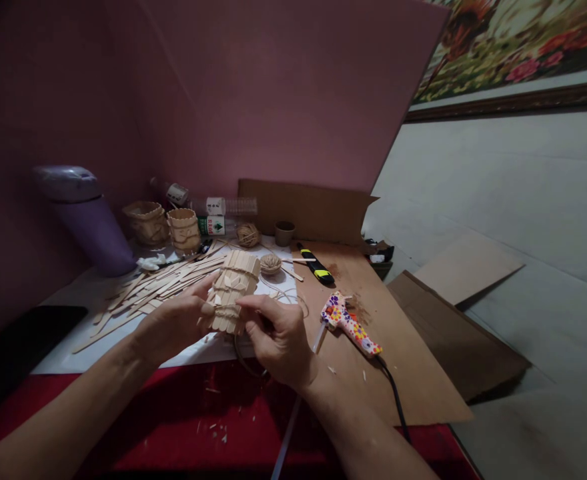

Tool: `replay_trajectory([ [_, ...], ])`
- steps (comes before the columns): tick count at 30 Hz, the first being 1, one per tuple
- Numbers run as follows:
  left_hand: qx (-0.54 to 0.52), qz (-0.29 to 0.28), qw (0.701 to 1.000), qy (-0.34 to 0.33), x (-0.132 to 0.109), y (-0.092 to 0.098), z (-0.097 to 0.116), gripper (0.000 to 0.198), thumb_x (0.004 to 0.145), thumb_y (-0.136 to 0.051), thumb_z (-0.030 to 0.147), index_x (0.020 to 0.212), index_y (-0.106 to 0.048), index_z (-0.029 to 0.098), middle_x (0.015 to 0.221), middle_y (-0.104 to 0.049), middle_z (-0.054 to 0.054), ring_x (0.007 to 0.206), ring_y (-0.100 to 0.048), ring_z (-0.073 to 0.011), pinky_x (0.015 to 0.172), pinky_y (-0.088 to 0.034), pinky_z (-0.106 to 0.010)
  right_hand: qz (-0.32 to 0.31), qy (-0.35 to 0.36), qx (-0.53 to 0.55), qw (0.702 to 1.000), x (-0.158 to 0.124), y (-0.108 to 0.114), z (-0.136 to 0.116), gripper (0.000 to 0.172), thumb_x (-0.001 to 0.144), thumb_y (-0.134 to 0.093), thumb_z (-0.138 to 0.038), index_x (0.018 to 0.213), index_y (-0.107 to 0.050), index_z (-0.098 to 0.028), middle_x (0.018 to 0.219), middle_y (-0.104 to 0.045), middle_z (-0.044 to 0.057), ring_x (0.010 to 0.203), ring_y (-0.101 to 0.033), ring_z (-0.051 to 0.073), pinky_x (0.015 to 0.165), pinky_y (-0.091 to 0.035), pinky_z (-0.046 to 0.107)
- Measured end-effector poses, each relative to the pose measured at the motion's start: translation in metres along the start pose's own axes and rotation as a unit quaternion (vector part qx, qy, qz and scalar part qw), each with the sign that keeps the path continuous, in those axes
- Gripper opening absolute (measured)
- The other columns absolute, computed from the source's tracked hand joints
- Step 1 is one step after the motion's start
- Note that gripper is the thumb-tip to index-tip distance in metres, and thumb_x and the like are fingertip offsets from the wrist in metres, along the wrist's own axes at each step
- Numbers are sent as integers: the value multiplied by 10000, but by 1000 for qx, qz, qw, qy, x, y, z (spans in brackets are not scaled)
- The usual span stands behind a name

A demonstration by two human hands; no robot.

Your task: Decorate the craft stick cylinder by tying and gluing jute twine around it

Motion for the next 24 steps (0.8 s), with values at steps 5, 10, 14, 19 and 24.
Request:
replay_trajectory([
  [5, -5, 10, 1000, 8, 0, 2, -2, 692, 615, -633, 90, 1291, -599, 234, 1038, -712, -47, 842, -603, -170, 711, -465, -249, -44, 51, -50, 996, -2, -3, -7, 220, 884, -551, -127, 1052, -679, -187, 758, -708, 20, 622, -617, 121, 577, -483, 247],
  [10, -7, -11, 1000, 4, 0, 0, -2, 675, 637, -641, 94, 1297, -599, 230, 1019, -710, -51, 880, -604, -192, 728, -454, -270, -59, 80, -91, 991, -2, -4, -11, 222, 887, -539, -123, 1063, -663, -176, 721, -683, 14, 587, -591, 118, 550, -451, 251],
  [14, -10, -9, 1000, 0, -1, -1, 1, 727, 639, -661, 93, 1345, -566, 243, 977, -698, -43, 801, -580, -167, 672, -420, -254, -52, 98, -110, 988, -3, -2, -13, 222, 895, -541, -131, 1082, -653, -175, 746, -702, 22, 602, -603, 119, 555, -454, 251],
  [19, -19, -22, 1000, -6, -2, -6, 3, 714, 623, -652, 77, 1316, -583, 229, 911, -672, -30, 661, -510, -117, 605, -370, -241, -49, 114, -128, 984, -3, -2, -13, 216, 904, -532, -131, 1082, -646, -171, 721, -694, 18, 598, -609, 122, 570, -473, 252],
  [24, -11, -16, 1000, -13, -2, -6, 3, 670, 642, -692, 87, 1289, -601, 236, 973, -686, -40, 812, -582, -163, 705, -427, -256, -48, 122, -136, 982, -3, -1, -15, 222, 919, -518, -156, 1104, -639, -166, 773, -719, 43, 645, -647, 143, 591, -507, 269],
])
Point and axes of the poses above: each hand's wrist, its own x-axis towards the middle knuckle, its own y-axis out of the back of the hand, z = x × y, the point moved 7 cm from there along x, towards the middle knuckle
